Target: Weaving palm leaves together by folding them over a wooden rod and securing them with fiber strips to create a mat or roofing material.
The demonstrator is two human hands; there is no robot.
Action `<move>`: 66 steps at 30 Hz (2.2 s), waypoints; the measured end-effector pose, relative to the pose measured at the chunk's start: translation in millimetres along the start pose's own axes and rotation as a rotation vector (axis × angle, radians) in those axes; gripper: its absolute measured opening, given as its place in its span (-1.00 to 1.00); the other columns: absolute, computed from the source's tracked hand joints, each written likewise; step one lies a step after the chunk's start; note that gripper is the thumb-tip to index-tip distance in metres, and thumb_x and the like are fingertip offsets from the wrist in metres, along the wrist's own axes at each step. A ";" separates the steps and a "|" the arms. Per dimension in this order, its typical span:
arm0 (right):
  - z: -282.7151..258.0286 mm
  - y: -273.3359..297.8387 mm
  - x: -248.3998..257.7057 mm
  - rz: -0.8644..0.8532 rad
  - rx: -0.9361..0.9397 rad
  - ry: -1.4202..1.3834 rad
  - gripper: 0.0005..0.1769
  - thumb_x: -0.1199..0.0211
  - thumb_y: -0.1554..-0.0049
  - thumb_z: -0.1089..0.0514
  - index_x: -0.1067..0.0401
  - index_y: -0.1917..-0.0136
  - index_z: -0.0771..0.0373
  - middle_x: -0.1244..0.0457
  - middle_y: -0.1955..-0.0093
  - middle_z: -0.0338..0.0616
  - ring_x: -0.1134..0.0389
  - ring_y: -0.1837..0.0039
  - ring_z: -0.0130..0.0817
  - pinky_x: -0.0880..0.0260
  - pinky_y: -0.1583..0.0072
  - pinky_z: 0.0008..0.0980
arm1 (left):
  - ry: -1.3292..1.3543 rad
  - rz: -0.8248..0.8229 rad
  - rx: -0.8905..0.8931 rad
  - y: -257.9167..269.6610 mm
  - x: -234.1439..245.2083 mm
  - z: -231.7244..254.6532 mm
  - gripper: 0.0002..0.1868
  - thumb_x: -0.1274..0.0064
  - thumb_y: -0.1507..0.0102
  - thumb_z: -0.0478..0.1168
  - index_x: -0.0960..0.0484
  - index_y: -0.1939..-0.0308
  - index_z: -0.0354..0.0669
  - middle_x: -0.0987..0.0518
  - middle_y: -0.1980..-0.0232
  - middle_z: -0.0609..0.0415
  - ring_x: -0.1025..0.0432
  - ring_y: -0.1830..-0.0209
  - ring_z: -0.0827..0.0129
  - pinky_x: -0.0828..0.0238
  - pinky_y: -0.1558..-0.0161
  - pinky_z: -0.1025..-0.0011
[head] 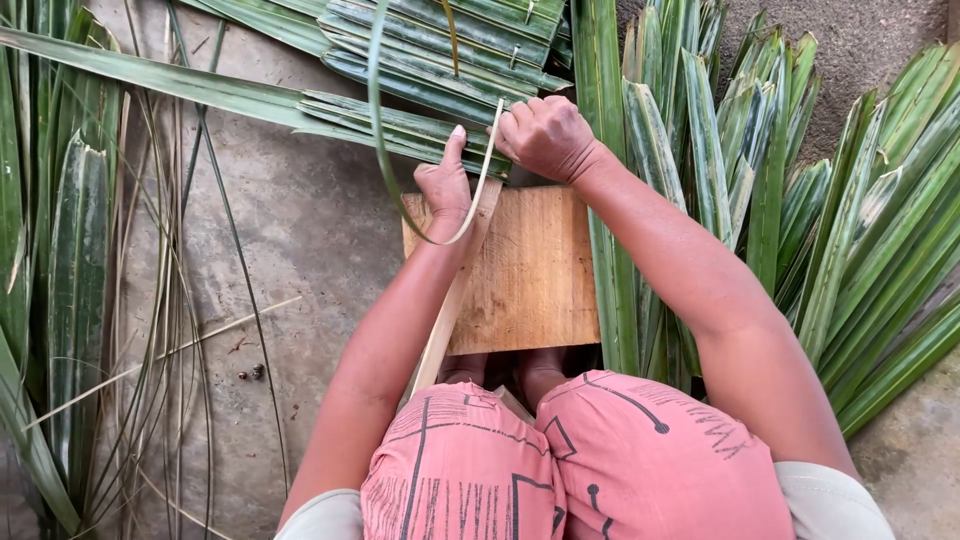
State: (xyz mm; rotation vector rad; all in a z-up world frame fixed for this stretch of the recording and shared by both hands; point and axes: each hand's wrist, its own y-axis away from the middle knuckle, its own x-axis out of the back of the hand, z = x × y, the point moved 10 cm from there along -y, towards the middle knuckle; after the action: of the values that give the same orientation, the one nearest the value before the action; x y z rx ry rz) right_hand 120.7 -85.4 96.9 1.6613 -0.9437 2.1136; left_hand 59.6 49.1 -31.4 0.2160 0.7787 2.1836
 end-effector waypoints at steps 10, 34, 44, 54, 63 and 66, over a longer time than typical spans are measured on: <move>-20.0 28.8 -22.9 0.122 0.165 0.174 -0.90 -0.11 -0.20 0.16 -0.41 0.16 0.11 -0.14 0.34 -0.24 -0.23 0.34 -0.33 -0.26 0.23 -0.39 | -0.133 0.179 0.095 -6.3 8.5 -34.2 -0.54 -0.47 0.01 0.04 -0.65 0.26 -0.17 -0.62 0.29 -0.02 -0.52 0.26 0.29 -0.51 0.08 0.22; -20.4 95.8 -9.2 0.174 -0.995 -1.058 -0.83 -0.38 -0.20 0.26 -0.51 -0.08 0.19 -0.44 0.11 -0.09 -0.52 0.00 -0.27 -0.52 -0.04 -0.37 | 0.116 0.180 0.111 -29.7 10.3 -51.5 -0.49 -0.52 0.09 -0.14 -0.47 0.45 -0.38 -0.48 0.50 -0.08 -0.45 0.57 0.30 -0.47 0.49 0.24; -6.9 91.3 -2.3 0.258 -0.897 -0.922 -0.93 -0.33 -0.25 0.22 -0.54 -0.03 0.17 -0.41 0.12 -0.11 -0.50 0.01 -0.17 -0.50 -0.04 -0.32 | 0.117 0.115 0.077 -1.1 -6.7 -7.6 -0.49 -0.53 0.07 -0.11 -0.45 0.64 -0.34 -0.40 0.61 0.02 -0.38 0.62 0.47 -0.42 0.53 0.35; 4.5 82.7 1.7 0.257 -0.887 -0.902 -0.95 -0.32 -0.24 0.26 -0.54 -0.01 0.21 -0.41 0.14 -0.01 -0.49 0.01 -0.02 -0.50 -0.04 -0.22 | -0.066 0.069 0.046 -39.5 -1.1 -52.2 -0.39 -0.56 0.05 -0.01 -0.37 0.57 -0.28 -0.28 0.60 0.11 -0.26 0.63 0.51 -0.33 0.53 0.42; 10.3 87.6 -12.0 0.242 -0.958 -0.903 -0.95 -0.35 -0.22 0.24 -0.54 0.02 0.19 -0.41 0.18 -0.03 -0.50 0.04 -0.04 -0.50 -0.03 -0.22 | -0.237 -0.007 0.020 -0.3 -35.1 -3.2 -0.35 -0.57 0.10 0.06 -0.37 0.66 -0.25 -0.25 0.61 0.12 -0.21 0.57 0.51 -0.32 0.48 0.37; 8.0 93.9 -21.8 0.243 -1.000 -0.913 -0.96 -0.33 -0.23 0.22 -0.53 0.01 0.18 -0.42 0.20 -0.05 -0.51 0.05 -0.12 -0.49 -0.02 -0.23 | -0.285 -0.005 0.012 14.3 -37.6 10.2 -0.33 -0.53 0.10 0.14 -0.41 0.67 -0.30 -0.27 0.60 0.08 -0.19 0.55 0.43 -0.35 0.45 0.25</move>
State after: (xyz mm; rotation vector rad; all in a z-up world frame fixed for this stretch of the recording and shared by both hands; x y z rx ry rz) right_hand 77.5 -156.8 47.9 1.8610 -2.0529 0.5410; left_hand 79.9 19.0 -11.2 0.5183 0.6299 2.0833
